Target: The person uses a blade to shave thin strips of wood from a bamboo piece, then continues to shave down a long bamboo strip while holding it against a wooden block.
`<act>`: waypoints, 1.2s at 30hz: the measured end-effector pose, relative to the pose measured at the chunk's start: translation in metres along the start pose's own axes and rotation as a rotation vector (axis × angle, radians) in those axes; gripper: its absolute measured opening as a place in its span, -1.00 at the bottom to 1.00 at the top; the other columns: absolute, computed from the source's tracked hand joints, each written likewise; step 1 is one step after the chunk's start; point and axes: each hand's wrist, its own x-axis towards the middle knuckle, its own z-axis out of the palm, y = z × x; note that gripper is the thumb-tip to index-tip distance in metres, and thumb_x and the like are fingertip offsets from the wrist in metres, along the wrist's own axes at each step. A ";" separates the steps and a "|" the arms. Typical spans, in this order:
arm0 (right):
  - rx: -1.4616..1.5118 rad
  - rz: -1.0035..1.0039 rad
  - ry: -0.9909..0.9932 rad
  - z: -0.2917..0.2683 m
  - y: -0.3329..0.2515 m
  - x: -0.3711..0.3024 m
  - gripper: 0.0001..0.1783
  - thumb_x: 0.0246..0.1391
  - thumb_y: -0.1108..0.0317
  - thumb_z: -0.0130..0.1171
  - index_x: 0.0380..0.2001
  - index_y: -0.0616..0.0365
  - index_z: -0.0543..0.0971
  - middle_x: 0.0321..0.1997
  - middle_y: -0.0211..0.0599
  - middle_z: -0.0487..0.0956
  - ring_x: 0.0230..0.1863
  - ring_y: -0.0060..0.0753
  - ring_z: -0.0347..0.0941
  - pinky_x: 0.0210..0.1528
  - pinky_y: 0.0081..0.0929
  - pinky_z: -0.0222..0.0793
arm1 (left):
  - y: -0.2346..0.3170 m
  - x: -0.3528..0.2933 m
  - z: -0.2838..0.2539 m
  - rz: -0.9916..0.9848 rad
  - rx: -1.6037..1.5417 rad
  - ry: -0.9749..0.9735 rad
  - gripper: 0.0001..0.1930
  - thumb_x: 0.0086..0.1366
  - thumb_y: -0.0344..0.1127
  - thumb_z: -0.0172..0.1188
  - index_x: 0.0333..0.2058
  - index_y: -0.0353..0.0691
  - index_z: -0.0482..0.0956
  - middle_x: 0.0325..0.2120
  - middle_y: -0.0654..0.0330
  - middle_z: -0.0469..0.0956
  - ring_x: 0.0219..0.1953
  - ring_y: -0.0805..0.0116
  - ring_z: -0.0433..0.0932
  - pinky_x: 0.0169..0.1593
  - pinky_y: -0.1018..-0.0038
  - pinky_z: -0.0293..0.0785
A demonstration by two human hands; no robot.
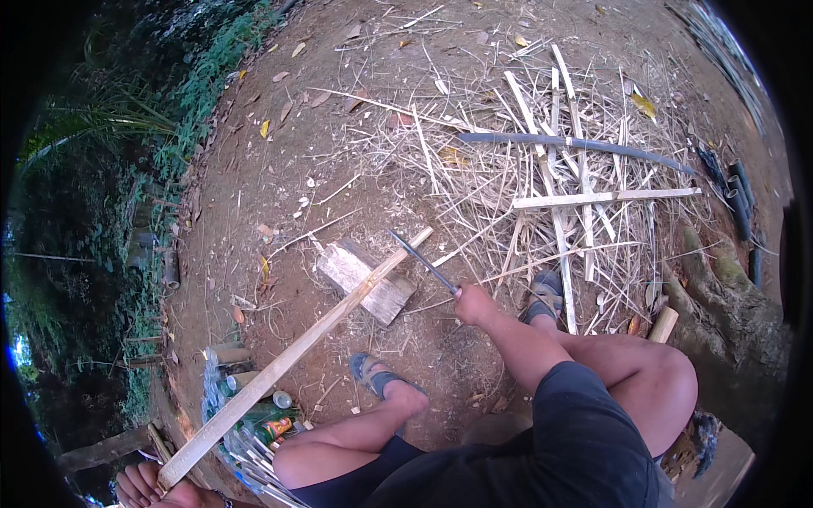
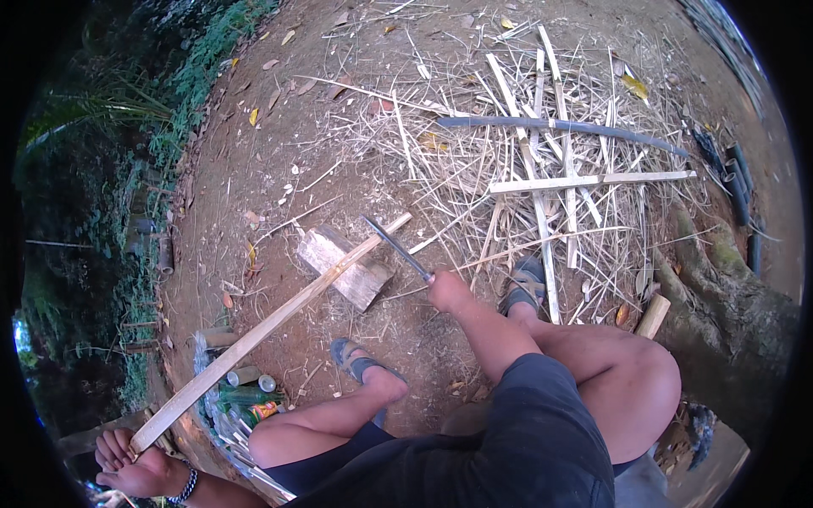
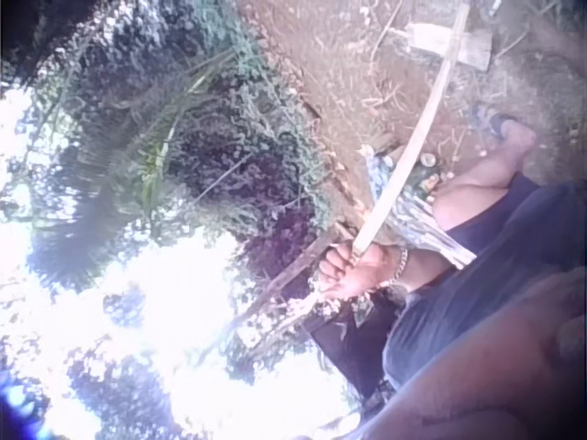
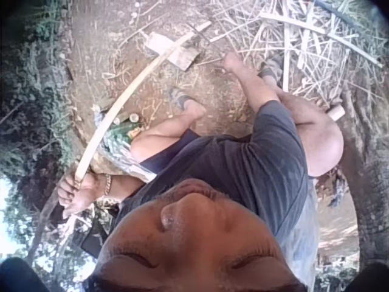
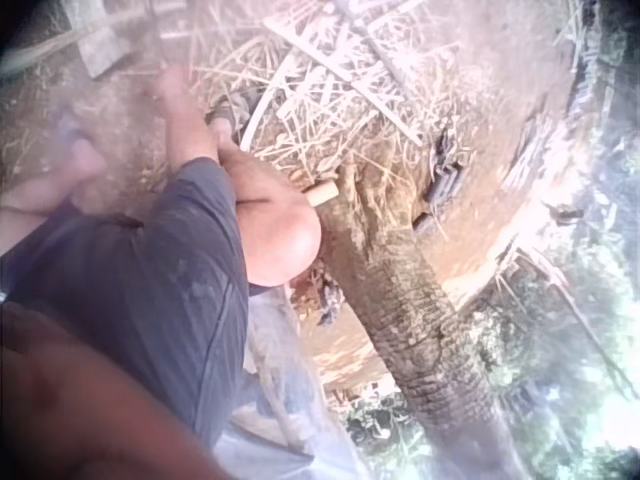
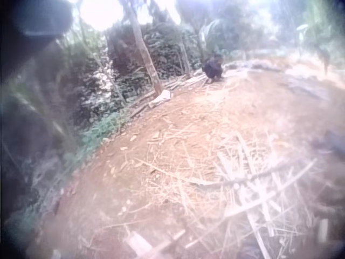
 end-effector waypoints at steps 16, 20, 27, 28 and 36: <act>1.462 0.063 -0.162 0.008 -0.076 -0.066 -0.71 0.10 0.50 0.09 -0.08 0.15 0.40 -0.40 -0.29 0.53 -0.56 -0.51 0.35 -0.55 -0.47 0.34 | 0.058 -0.012 -0.069 -0.009 -0.010 0.439 -0.40 0.49 0.20 -0.42 -0.64 -0.05 0.14 -0.73 0.32 0.12 -0.70 0.48 0.08 -0.58 0.54 0.10; 1.805 -0.078 -0.124 -0.016 -0.144 -0.117 -0.63 0.13 0.50 0.08 0.01 0.12 0.32 -0.32 -0.33 0.46 -0.53 -0.52 0.32 -0.54 -0.45 0.35 | 0.090 -0.023 -0.129 -0.069 -0.001 0.675 -0.44 0.52 0.14 -0.37 -0.64 -0.04 0.11 -0.76 0.37 0.05 -0.73 0.46 0.03 -0.58 0.52 0.14; 1.910 -0.374 0.023 -0.078 -0.185 -0.157 -0.60 0.11 0.45 0.17 -0.02 0.06 0.29 -0.34 -0.40 0.42 -0.52 -0.54 0.30 -0.49 -0.50 0.37 | 0.031 -0.068 -0.294 -0.372 0.125 1.144 -0.47 0.46 0.20 -0.29 -0.08 -0.23 0.23 -0.32 0.15 0.41 -0.31 0.28 0.43 -0.19 0.26 0.46; 1.878 -0.403 0.061 -0.087 -0.190 -0.168 -0.60 0.12 0.44 0.20 -0.03 0.03 0.29 -0.35 -0.41 0.43 -0.52 -0.55 0.31 -0.49 -0.52 0.36 | 0.019 -0.073 -0.308 -0.395 0.155 1.179 -0.42 0.46 0.20 -0.28 0.04 -0.27 0.21 -0.22 0.10 0.46 -0.21 0.21 0.48 -0.09 0.18 0.49; 1.864 -0.862 0.379 -0.184 -0.183 -0.227 -0.52 0.04 0.46 0.35 -0.03 0.25 0.35 -0.45 -0.38 0.48 -0.56 -0.60 0.35 -0.53 -0.56 0.40 | -0.111 -0.095 -0.264 -0.761 -0.125 1.143 -0.28 0.36 0.13 -0.13 0.32 -0.24 0.02 0.28 -0.01 0.20 0.28 -0.02 0.25 0.23 -0.16 0.23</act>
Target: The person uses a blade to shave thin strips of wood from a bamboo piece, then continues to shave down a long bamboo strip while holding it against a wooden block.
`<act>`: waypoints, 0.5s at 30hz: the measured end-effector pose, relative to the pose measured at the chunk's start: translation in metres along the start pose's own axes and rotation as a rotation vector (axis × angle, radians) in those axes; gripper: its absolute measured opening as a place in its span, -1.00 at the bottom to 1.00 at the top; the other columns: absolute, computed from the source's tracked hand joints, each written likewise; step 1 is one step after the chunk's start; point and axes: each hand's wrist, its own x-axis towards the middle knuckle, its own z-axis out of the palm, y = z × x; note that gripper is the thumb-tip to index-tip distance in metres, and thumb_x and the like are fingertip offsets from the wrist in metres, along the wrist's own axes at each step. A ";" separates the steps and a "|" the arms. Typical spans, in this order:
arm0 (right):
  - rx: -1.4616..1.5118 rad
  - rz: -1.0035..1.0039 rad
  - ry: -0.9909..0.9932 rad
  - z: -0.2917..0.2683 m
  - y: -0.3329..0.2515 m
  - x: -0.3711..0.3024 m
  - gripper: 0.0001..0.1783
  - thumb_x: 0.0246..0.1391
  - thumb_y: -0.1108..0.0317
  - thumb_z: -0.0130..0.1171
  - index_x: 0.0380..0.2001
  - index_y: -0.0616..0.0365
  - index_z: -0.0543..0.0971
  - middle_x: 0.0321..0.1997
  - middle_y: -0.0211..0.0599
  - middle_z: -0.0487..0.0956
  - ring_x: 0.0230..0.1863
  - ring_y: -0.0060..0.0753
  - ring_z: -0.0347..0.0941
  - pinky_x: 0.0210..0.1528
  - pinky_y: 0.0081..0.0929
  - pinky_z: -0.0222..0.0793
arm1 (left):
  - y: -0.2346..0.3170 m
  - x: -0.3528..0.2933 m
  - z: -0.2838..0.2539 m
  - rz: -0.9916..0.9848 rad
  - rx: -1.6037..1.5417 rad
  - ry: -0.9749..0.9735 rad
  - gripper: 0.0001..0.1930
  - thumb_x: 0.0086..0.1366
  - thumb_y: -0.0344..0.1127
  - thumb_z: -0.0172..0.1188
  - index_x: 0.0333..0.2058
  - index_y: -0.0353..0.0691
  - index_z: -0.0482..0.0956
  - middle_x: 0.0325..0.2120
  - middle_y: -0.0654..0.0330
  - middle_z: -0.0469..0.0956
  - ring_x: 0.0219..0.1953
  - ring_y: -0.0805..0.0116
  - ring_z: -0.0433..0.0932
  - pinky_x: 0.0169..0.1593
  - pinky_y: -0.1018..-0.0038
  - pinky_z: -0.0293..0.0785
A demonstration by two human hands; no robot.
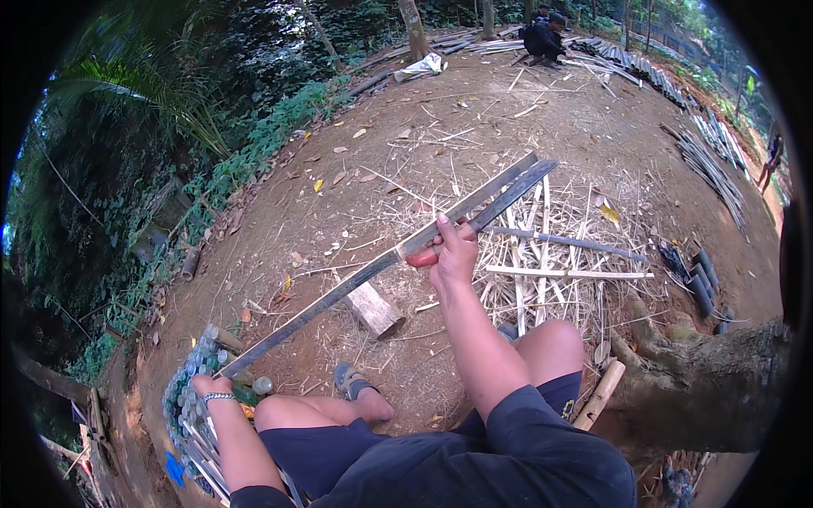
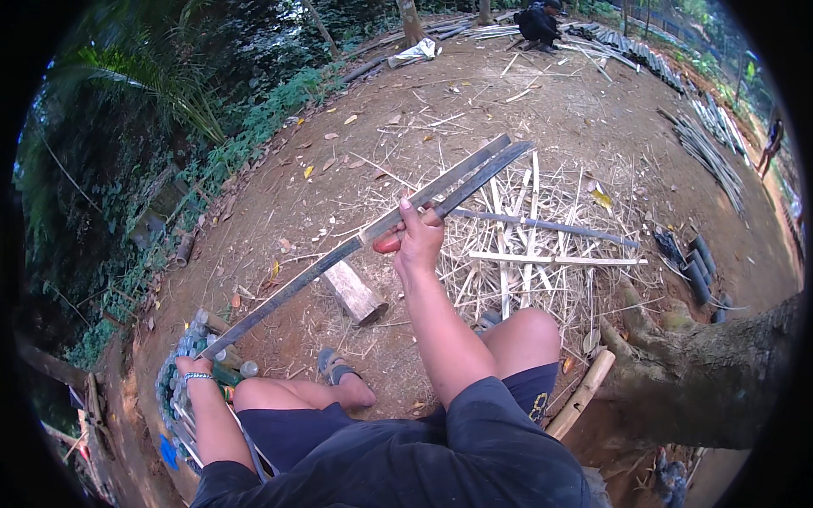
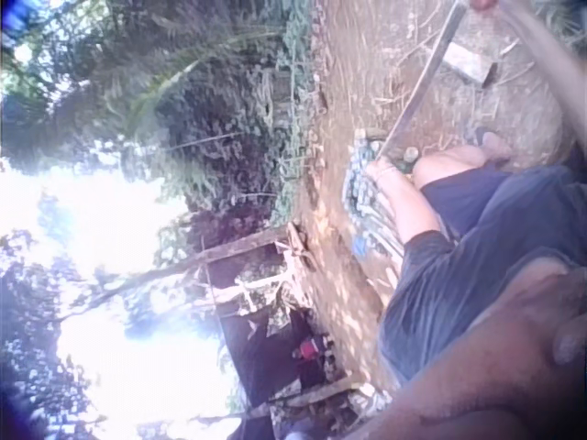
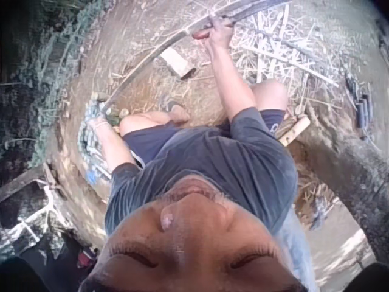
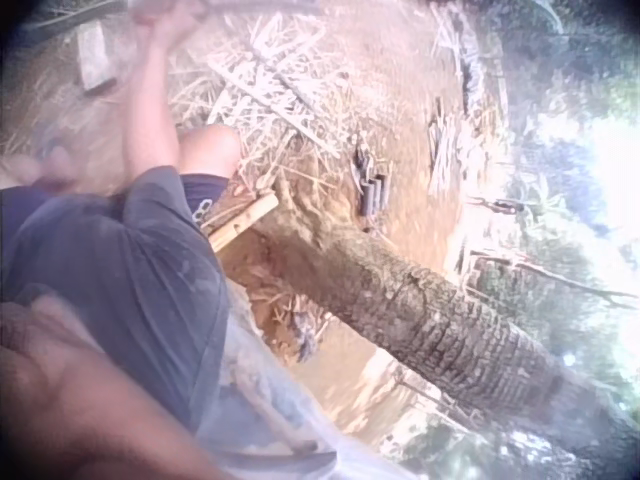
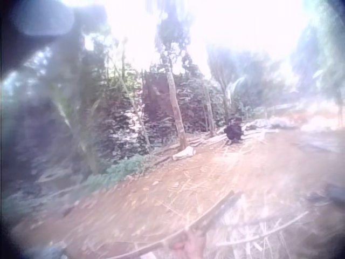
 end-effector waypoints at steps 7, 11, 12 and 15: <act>0.148 -0.110 -0.068 0.028 -0.066 0.002 -0.71 0.09 0.48 0.31 -0.20 0.13 0.40 -0.47 -0.48 0.44 -0.52 -0.65 0.32 -0.40 -0.60 0.38 | -0.062 0.001 0.009 -0.246 0.035 -0.125 -0.45 0.31 0.22 0.00 0.08 -0.03 0.36 0.05 0.10 0.46 -0.03 0.18 0.49 -0.05 0.14 0.43; 0.160 -0.161 -0.067 0.034 -0.096 0.000 -0.60 0.04 0.50 0.36 -0.14 0.15 0.36 -0.44 -0.44 0.46 -0.47 -0.63 0.36 -0.35 -0.58 0.43 | -0.100 -0.076 0.026 -0.304 0.323 -0.014 -0.32 0.29 0.21 0.06 0.22 -0.14 0.31 0.19 0.00 0.36 0.23 0.14 0.31 0.25 0.11 0.19; 0.160 -0.170 -0.070 0.038 -0.100 -0.001 -0.58 0.04 0.50 0.36 -0.13 0.15 0.35 -0.43 -0.44 0.46 -0.47 -0.63 0.36 -0.34 -0.59 0.44 | -0.102 -0.084 0.017 -0.242 0.417 -0.296 -0.25 0.28 0.20 0.07 0.28 -0.21 0.26 0.30 -0.04 0.22 0.34 0.10 0.18 0.38 0.08 -0.07; 0.177 -0.169 -0.135 0.040 -0.113 0.000 -0.51 0.03 0.48 0.37 -0.07 0.14 0.31 -0.39 -0.43 0.46 -0.43 -0.61 0.38 -0.31 -0.59 0.47 | -0.124 -0.096 0.040 -0.074 0.504 -0.434 -0.22 0.27 0.22 0.05 0.32 -0.16 0.20 0.35 -0.01 0.12 0.36 0.09 0.14 0.39 0.01 -0.15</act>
